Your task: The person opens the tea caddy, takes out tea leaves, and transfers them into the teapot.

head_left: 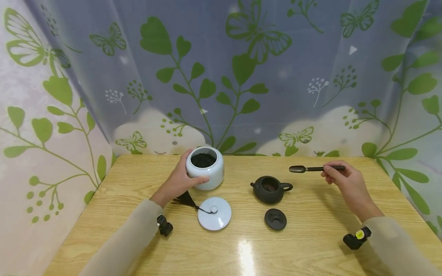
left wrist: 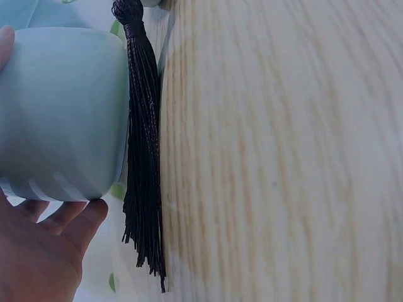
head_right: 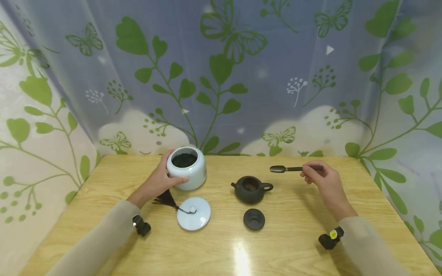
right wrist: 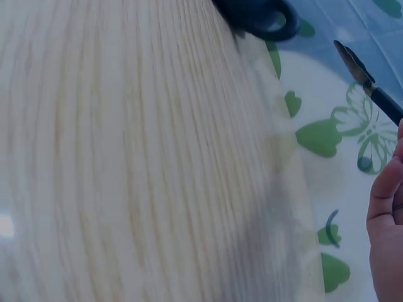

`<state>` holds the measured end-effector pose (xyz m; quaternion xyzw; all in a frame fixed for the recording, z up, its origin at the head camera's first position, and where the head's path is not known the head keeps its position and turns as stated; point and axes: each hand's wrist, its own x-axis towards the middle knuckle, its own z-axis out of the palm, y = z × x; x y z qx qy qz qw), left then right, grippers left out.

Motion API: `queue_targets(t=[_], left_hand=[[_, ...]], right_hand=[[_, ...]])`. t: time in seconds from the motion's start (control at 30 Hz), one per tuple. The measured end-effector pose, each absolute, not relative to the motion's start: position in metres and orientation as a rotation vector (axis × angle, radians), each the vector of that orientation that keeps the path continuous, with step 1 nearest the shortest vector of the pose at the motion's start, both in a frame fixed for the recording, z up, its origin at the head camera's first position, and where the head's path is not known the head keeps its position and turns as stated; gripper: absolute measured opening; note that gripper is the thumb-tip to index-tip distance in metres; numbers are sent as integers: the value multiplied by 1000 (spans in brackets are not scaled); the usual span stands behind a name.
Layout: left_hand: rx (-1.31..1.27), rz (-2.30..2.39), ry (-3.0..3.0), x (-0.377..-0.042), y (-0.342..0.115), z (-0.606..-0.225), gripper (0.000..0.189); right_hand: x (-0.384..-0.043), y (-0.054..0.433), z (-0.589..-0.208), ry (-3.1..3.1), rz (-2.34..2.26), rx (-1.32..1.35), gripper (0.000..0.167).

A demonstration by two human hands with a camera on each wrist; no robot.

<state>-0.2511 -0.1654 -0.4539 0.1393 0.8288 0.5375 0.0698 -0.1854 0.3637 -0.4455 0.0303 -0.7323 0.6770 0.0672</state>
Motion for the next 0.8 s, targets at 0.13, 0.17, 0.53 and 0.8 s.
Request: queue_targets(t=[0.13, 0.17, 0.53, 0.8], left_hand=[[418, 1610, 2496, -251, -165, -453, 122], [418, 1610, 2497, -251, -165, -453, 123], [428, 1619, 2492, -253, -165, -455, 121], [429, 1610, 2496, -253, -167, -455, 121]], right_hand=[[-187, 375, -447, -2251, 2010, 28, 27], [-187, 377, -447, -2259, 2005, 8, 28], [-189, 398, -452, -2386, 1974, -105, 17], [-192, 407, -455, -2676, 1688, -129, 42]])
